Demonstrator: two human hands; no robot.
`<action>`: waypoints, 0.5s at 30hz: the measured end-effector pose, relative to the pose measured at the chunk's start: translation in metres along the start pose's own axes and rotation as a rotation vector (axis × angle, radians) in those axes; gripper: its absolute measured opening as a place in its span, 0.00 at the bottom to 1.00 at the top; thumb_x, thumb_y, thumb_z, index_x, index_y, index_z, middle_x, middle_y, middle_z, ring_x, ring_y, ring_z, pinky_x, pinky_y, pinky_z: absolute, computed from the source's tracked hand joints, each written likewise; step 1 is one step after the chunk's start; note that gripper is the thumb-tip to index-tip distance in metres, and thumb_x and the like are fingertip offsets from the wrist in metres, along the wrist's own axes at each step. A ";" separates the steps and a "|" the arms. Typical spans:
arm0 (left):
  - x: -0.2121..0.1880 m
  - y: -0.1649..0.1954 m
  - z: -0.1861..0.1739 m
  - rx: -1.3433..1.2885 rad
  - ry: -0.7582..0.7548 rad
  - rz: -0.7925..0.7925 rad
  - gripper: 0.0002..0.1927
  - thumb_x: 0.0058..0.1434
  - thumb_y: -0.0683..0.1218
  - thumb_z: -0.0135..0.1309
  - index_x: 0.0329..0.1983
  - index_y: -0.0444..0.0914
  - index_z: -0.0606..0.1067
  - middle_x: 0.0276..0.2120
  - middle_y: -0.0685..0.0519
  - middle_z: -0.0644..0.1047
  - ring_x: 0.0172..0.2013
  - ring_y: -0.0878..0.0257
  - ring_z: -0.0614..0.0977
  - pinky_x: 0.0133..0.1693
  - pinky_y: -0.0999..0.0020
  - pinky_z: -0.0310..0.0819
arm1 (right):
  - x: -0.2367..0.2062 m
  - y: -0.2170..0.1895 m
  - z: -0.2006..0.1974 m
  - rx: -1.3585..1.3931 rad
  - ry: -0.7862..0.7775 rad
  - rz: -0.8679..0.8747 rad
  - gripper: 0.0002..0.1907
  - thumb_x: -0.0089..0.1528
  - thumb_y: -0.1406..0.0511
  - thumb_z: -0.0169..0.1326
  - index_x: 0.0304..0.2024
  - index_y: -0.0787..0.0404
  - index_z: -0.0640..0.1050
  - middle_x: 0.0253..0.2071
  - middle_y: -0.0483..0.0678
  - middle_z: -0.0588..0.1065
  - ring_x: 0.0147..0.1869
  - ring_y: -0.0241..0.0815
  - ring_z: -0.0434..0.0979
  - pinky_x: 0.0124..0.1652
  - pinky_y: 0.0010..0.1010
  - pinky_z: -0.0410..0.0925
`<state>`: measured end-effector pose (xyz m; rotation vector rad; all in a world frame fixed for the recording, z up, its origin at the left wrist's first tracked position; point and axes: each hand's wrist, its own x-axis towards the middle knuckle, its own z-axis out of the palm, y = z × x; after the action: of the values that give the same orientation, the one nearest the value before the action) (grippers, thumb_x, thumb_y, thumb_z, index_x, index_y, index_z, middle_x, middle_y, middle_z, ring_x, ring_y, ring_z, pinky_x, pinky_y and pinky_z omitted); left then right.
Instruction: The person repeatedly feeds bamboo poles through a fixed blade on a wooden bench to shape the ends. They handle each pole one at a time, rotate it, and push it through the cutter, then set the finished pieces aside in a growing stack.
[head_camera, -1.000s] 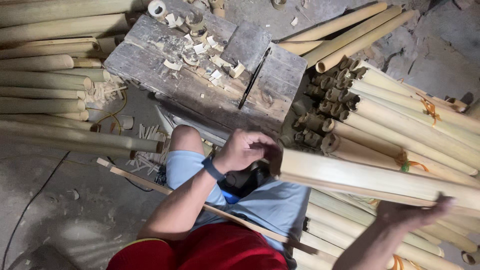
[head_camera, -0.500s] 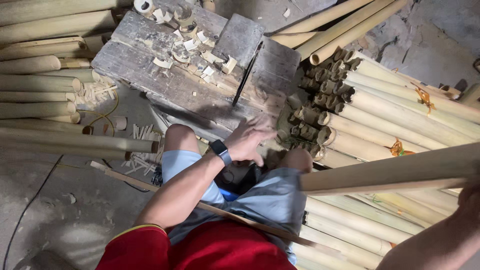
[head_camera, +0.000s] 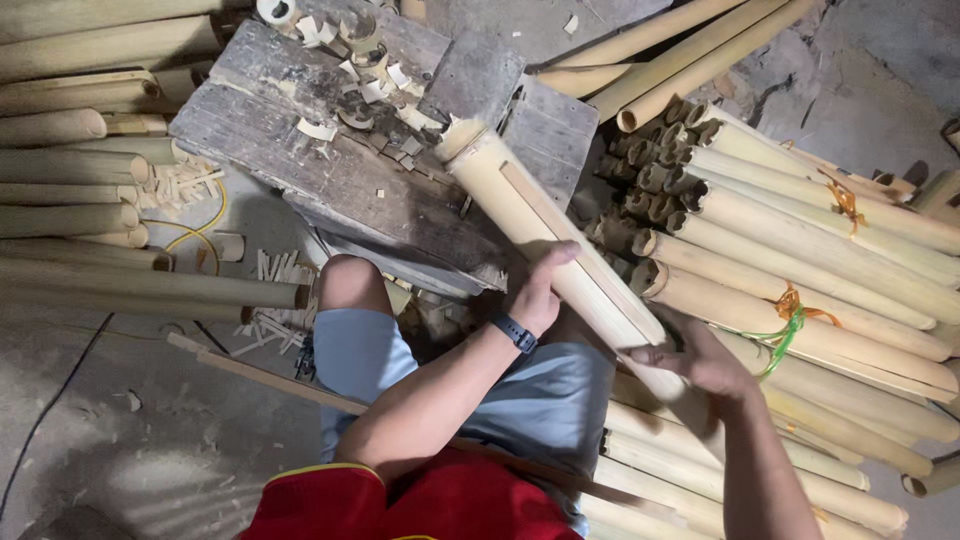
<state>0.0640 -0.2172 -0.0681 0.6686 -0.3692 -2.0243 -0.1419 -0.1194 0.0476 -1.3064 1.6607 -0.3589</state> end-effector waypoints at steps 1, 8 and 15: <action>0.009 -0.003 -0.004 -0.022 0.100 -0.021 0.34 0.56 0.59 0.63 0.59 0.35 0.73 0.55 0.43 0.74 0.57 0.53 0.75 0.60 0.56 0.69 | -0.003 -0.003 0.006 -0.067 0.088 -0.008 0.42 0.48 0.56 0.69 0.62 0.62 0.72 0.50 0.53 0.81 0.54 0.49 0.82 0.53 0.38 0.71; 0.025 0.018 0.001 0.249 0.131 0.133 0.18 0.56 0.46 0.66 0.47 0.36 0.79 0.48 0.45 0.80 0.47 0.57 0.80 0.48 0.63 0.79 | 0.017 0.036 0.038 -0.890 0.695 -0.085 0.32 0.52 0.60 0.67 0.56 0.62 0.75 0.45 0.56 0.79 0.49 0.57 0.80 0.51 0.46 0.73; 0.082 0.189 -0.089 1.636 0.536 0.908 0.35 0.48 0.39 0.70 0.62 0.42 0.73 0.60 0.45 0.68 0.58 0.48 0.73 0.55 0.51 0.75 | 0.005 0.083 0.002 -0.631 0.720 0.016 0.42 0.42 0.57 0.71 0.57 0.64 0.76 0.46 0.61 0.79 0.48 0.59 0.81 0.47 0.47 0.74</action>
<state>0.2139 -0.3839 -0.0698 1.5234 -1.6408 -0.2923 -0.1886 -0.0915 -0.0147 -1.7414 2.5270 -0.3258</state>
